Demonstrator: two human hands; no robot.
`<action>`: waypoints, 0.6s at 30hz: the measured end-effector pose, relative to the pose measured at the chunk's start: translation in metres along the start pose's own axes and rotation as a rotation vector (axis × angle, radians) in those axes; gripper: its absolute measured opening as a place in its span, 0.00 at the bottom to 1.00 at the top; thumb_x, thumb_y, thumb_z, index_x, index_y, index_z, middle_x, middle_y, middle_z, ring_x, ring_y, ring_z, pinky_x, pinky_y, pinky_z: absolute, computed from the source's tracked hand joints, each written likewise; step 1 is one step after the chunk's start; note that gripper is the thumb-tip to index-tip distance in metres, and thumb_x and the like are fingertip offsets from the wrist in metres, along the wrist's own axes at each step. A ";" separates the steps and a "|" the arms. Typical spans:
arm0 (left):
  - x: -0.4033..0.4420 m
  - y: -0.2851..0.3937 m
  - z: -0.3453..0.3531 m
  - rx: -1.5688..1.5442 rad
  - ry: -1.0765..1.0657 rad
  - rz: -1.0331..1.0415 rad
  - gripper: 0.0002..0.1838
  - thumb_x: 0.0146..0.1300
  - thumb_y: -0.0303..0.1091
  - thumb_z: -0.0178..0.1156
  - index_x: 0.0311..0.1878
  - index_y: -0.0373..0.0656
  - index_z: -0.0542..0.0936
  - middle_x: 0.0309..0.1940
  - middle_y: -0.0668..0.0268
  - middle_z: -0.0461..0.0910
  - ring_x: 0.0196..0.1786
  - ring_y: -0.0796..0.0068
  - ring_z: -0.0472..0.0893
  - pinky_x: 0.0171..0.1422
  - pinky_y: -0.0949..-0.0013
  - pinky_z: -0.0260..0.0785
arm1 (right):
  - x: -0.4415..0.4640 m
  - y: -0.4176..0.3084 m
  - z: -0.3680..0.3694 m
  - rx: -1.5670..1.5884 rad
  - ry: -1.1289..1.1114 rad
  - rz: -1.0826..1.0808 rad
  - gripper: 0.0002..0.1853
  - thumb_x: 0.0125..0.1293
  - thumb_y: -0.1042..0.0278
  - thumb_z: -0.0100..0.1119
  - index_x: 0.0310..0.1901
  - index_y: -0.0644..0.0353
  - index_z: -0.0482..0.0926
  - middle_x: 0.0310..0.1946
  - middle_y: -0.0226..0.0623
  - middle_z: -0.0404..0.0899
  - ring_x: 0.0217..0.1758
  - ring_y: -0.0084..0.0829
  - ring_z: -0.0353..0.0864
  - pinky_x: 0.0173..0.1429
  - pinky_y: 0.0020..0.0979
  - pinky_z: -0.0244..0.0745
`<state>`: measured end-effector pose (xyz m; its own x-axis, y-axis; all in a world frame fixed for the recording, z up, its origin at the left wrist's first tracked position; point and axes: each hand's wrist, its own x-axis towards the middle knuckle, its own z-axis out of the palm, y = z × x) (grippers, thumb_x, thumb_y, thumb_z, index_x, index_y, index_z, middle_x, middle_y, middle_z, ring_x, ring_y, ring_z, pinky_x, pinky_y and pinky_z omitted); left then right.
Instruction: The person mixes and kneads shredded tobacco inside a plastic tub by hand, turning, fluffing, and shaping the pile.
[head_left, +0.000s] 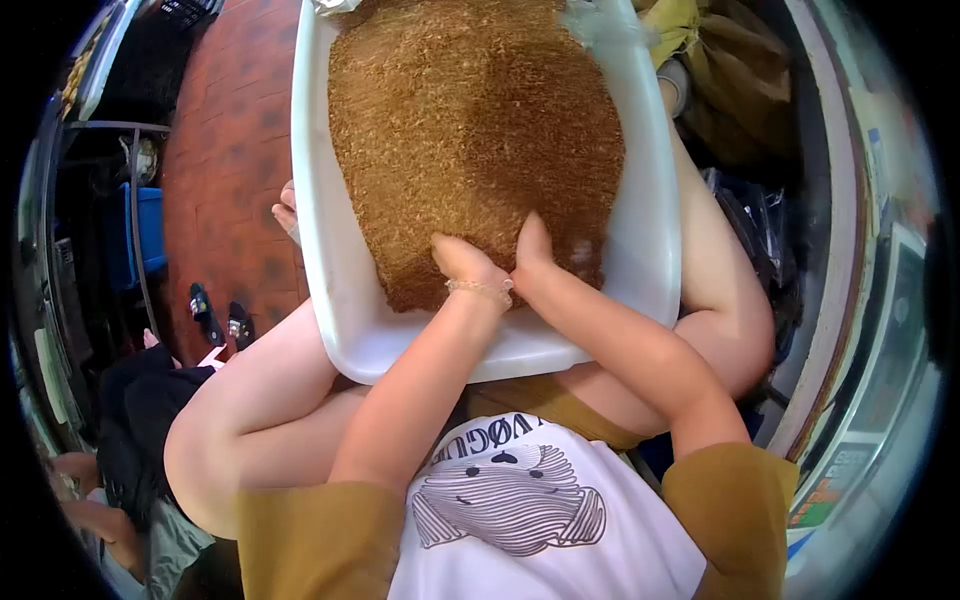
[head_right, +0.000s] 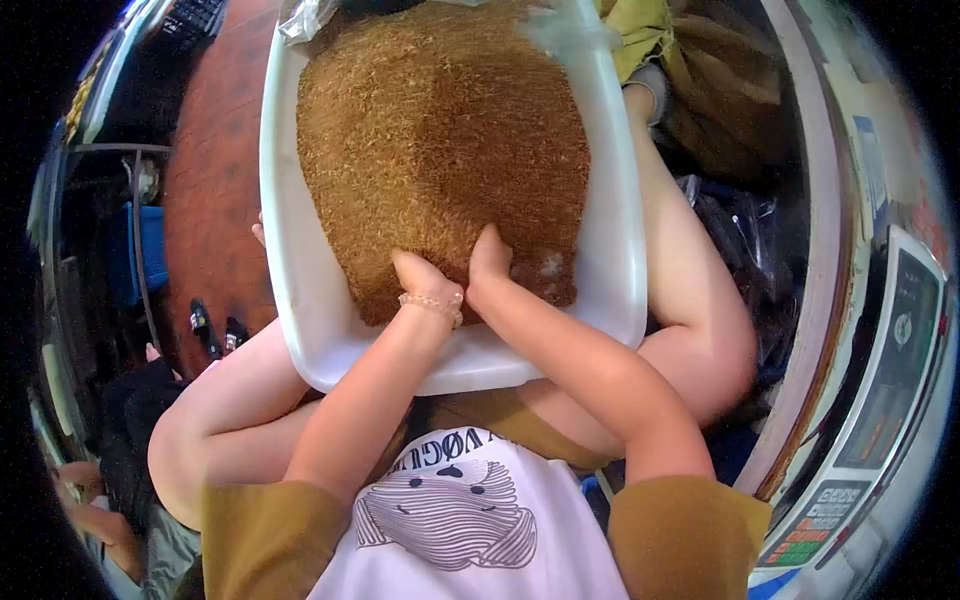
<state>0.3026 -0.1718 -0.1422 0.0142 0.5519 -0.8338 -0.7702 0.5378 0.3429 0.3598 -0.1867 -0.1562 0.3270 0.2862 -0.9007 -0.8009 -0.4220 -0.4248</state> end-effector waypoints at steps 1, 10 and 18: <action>0.005 -0.001 -0.004 -0.037 -0.016 -0.002 0.29 0.63 0.52 0.33 0.59 0.43 0.65 0.57 0.58 0.67 0.56 0.57 0.69 0.62 0.55 0.61 | 0.000 -0.003 0.000 0.093 0.008 0.004 0.26 0.64 0.52 0.41 0.53 0.67 0.68 0.49 0.40 0.73 0.48 0.35 0.75 0.52 0.38 0.70; -0.016 0.021 0.048 -0.178 -0.125 -0.028 0.28 0.58 0.50 0.33 0.50 0.41 0.72 0.49 0.54 0.73 0.52 0.54 0.72 0.57 0.51 0.65 | -0.018 -0.045 0.021 0.288 -0.260 -0.135 0.17 0.63 0.57 0.40 0.40 0.60 0.75 0.39 0.36 0.78 0.42 0.34 0.77 0.51 0.38 0.72; -0.030 0.086 0.113 -0.177 -0.339 0.103 0.22 0.60 0.43 0.36 0.47 0.38 0.71 0.48 0.56 0.73 0.51 0.61 0.73 0.58 0.54 0.64 | -0.056 -0.110 0.085 0.427 -0.524 -0.223 0.14 0.62 0.69 0.38 0.41 0.67 0.73 0.42 0.45 0.75 0.48 0.40 0.74 0.58 0.44 0.66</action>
<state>0.3081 -0.0708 -0.0391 0.1183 0.7920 -0.5989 -0.8762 0.3671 0.3123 0.3863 -0.0833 -0.0513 0.3082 0.7475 -0.5884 -0.9045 0.0385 -0.4248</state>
